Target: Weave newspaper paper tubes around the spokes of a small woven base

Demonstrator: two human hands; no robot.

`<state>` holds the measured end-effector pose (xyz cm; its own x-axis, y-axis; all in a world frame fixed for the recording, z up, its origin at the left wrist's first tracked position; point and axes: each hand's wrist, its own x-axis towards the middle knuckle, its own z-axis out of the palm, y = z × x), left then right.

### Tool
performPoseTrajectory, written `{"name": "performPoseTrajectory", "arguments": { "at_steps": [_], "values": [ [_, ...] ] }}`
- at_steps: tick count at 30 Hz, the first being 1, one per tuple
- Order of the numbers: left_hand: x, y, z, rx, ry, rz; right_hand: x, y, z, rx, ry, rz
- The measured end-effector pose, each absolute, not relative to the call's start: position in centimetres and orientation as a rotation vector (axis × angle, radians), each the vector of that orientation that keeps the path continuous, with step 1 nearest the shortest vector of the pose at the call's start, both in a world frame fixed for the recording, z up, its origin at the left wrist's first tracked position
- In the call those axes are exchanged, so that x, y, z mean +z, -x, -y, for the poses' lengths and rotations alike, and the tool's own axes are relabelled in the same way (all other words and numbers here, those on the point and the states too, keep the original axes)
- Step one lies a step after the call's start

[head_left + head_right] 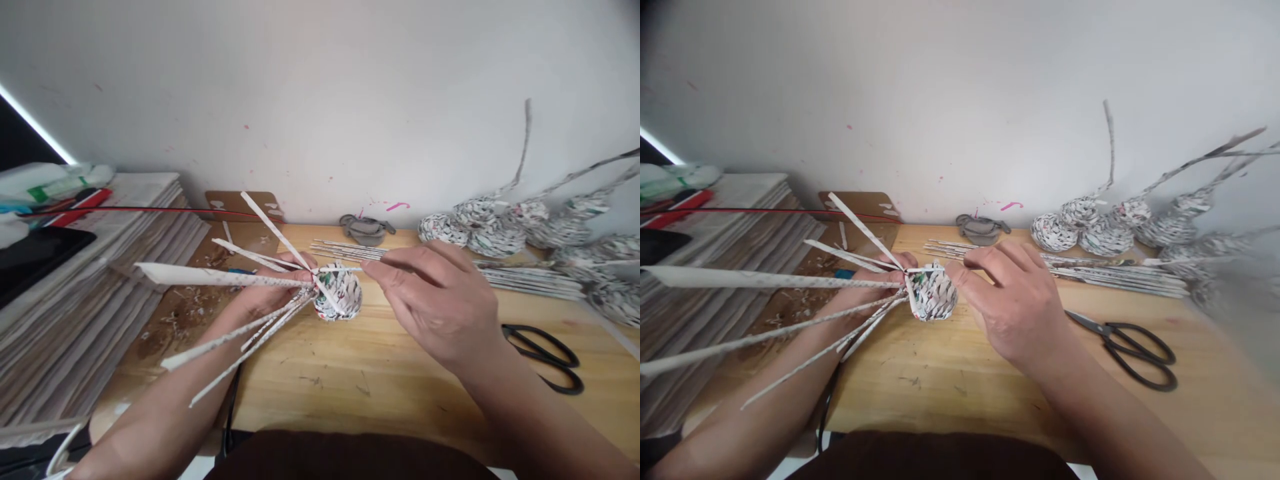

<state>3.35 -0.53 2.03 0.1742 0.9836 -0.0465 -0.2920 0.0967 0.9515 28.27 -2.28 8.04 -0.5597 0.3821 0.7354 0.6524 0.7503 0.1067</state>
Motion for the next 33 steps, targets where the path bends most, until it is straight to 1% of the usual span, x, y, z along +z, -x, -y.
{"name": "performPoseTrajectory", "arguments": {
  "at_steps": [3, 17, 24, 29, 33],
  "values": [
    [2.0, -3.4, 0.4, 1.141, -0.991, -0.843, 8.0, -28.3, 2.3, -0.487, 0.762, 2.235],
    [1.4, -2.9, 0.7, 1.143, -0.966, -0.909, 7.9, -28.3, 2.4, -0.514, 0.766, 2.243],
    [1.1, -2.7, 0.5, 1.118, -0.929, -0.921, 8.7, -28.3, 2.5, -0.604, 0.739, 2.282],
    [1.0, -2.9, 0.6, 1.142, -1.074, -0.921, 9.1, -28.6, 2.6, -0.623, 0.744, 2.364],
    [1.5, -3.0, 0.9, 1.197, -1.367, -0.992, 9.2, -28.8, 2.8, -0.611, 0.787, 2.415]
  ]
}}
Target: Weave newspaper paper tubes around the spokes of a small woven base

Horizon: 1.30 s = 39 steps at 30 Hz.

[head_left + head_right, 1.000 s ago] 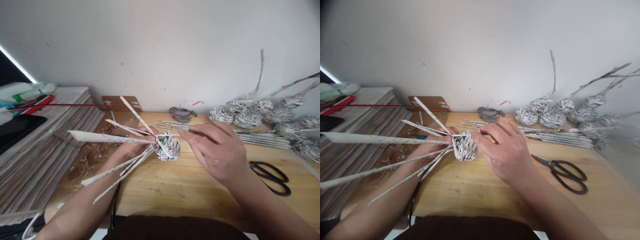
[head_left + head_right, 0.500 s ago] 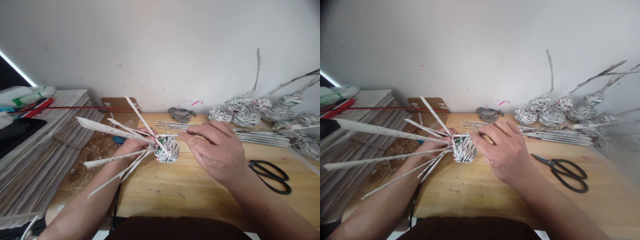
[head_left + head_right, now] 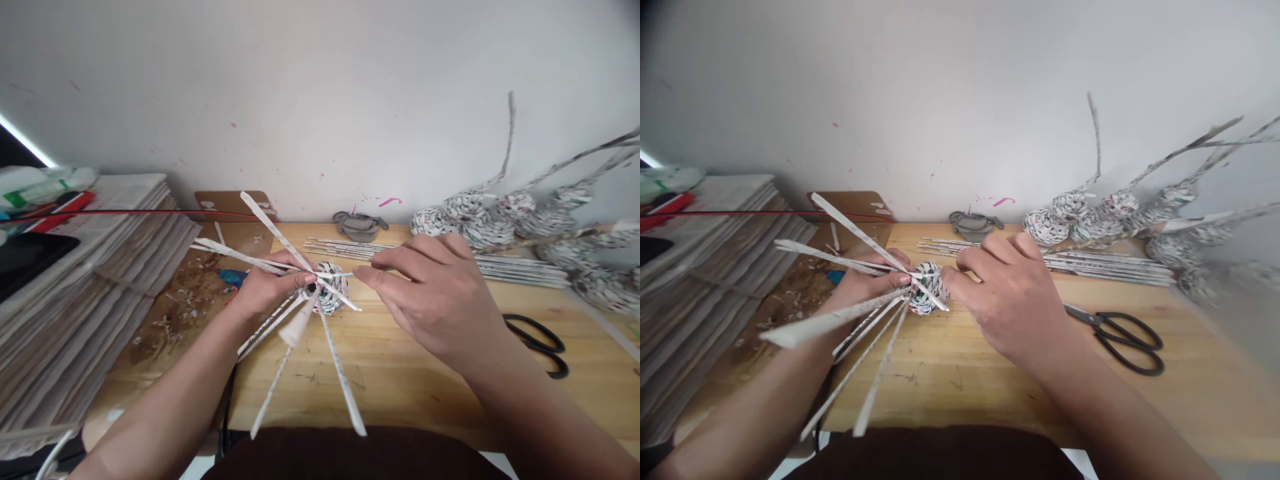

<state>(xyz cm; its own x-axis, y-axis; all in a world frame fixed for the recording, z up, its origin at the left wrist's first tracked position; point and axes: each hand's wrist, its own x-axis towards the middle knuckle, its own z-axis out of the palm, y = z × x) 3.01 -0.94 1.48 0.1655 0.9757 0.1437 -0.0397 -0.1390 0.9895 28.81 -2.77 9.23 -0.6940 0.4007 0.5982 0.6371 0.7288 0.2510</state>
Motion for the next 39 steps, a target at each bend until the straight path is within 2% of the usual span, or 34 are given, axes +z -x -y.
{"name": "performPoseTrajectory", "arguments": {
  "at_steps": [6, 16, 32, 39],
  "values": [
    [1.6, -3.1, 1.1, 1.311, -1.85, -1.152, 8.8, -28.5, 3.0, -0.533, 0.933, 2.522],
    [0.9, -4.1, 1.8, 1.487, -2.023, -1.236, 7.3, -27.0, 2.9, 0.045, 1.13, 2.543],
    [0.0, -4.5, 2.4, 1.444, -2.266, -1.139, 5.5, -25.6, 2.4, 0.017, 1.152, 2.539],
    [0.6, -4.5, 2.5, 1.42, -2.295, -1.191, 5.5, -25.7, 2.3, 0.205, 1.262, 2.48]
  ]
}}
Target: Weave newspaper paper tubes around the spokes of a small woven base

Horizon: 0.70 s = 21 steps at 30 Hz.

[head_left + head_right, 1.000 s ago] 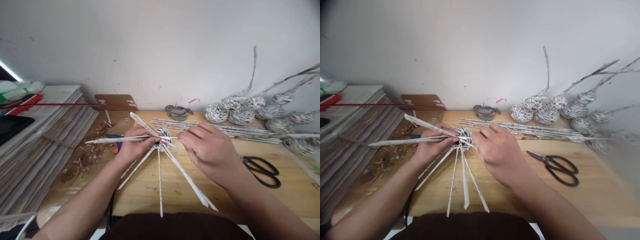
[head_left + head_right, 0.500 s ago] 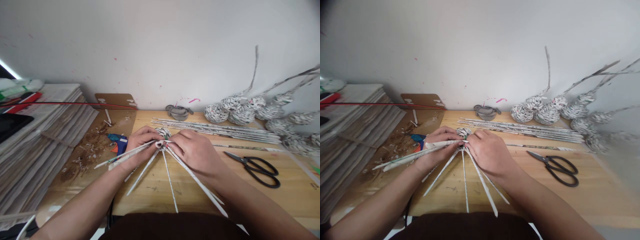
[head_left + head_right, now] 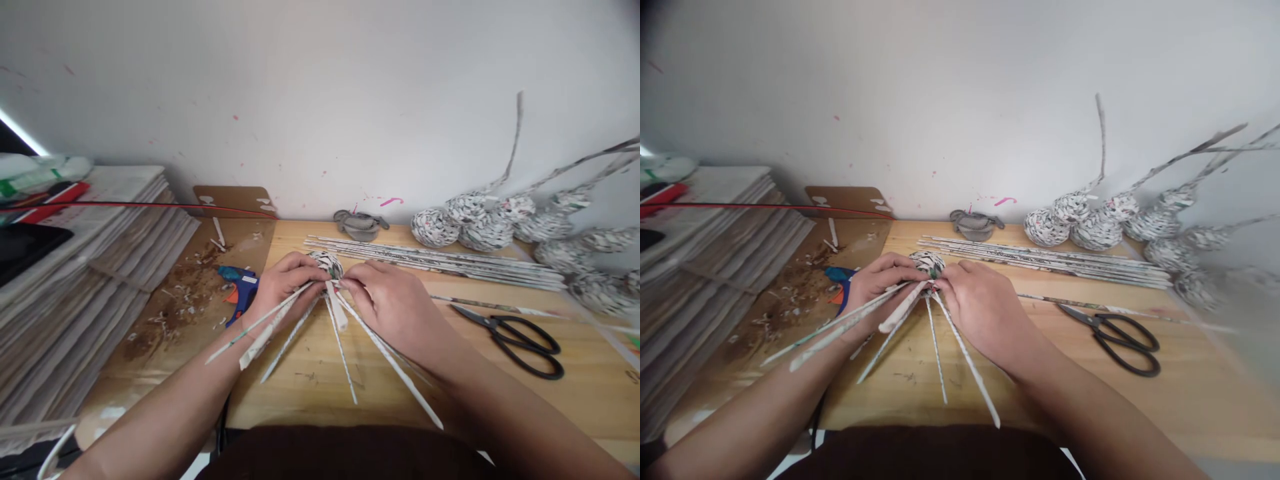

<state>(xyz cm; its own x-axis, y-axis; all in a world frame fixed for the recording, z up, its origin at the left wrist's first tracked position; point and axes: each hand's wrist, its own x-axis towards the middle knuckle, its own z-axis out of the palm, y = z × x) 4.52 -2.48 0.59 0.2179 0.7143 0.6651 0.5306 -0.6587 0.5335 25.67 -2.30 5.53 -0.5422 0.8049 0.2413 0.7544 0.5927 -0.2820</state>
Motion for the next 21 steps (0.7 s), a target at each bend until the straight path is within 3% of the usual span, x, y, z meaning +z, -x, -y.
{"name": "performPoseTrajectory", "arguments": {
  "at_steps": [21],
  "values": [
    [-0.2, -3.5, 1.4, 1.548, -2.192, -1.306, 7.4, -28.2, 1.9, 0.147, 1.304, 2.455]
  ]
}}
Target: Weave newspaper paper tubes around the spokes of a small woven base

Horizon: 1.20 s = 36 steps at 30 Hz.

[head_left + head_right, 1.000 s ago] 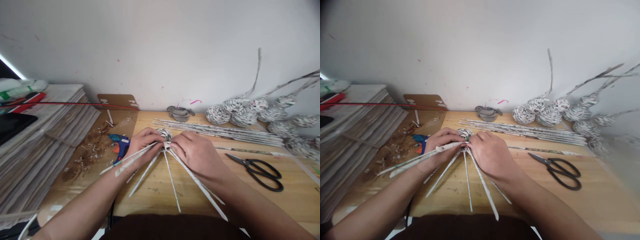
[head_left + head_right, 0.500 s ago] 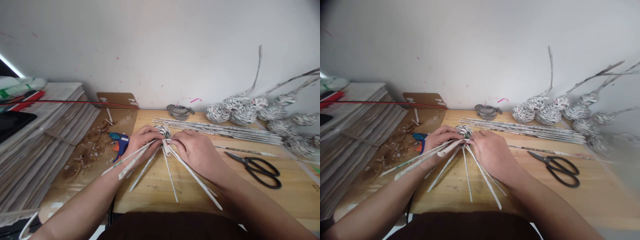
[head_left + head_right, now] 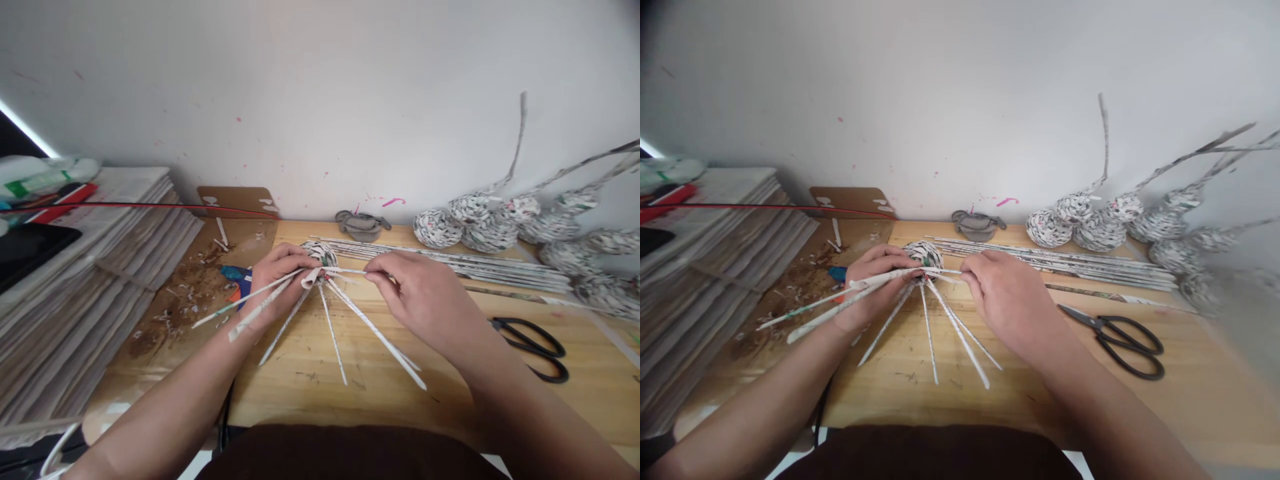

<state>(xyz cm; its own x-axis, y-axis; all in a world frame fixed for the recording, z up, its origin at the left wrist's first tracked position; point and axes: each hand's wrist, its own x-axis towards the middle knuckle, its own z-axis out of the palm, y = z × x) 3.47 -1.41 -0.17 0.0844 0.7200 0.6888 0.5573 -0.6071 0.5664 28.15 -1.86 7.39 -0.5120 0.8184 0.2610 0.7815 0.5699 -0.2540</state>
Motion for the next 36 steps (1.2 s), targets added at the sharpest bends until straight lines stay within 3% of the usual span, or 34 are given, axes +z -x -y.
{"name": "performPoseTrajectory", "arguments": {
  "at_steps": [36],
  "values": [
    [0.1, -3.5, 1.7, 1.505, -2.198, -1.3, 6.1, -26.7, 1.7, 0.268, 1.28, 2.468]
  ]
}}
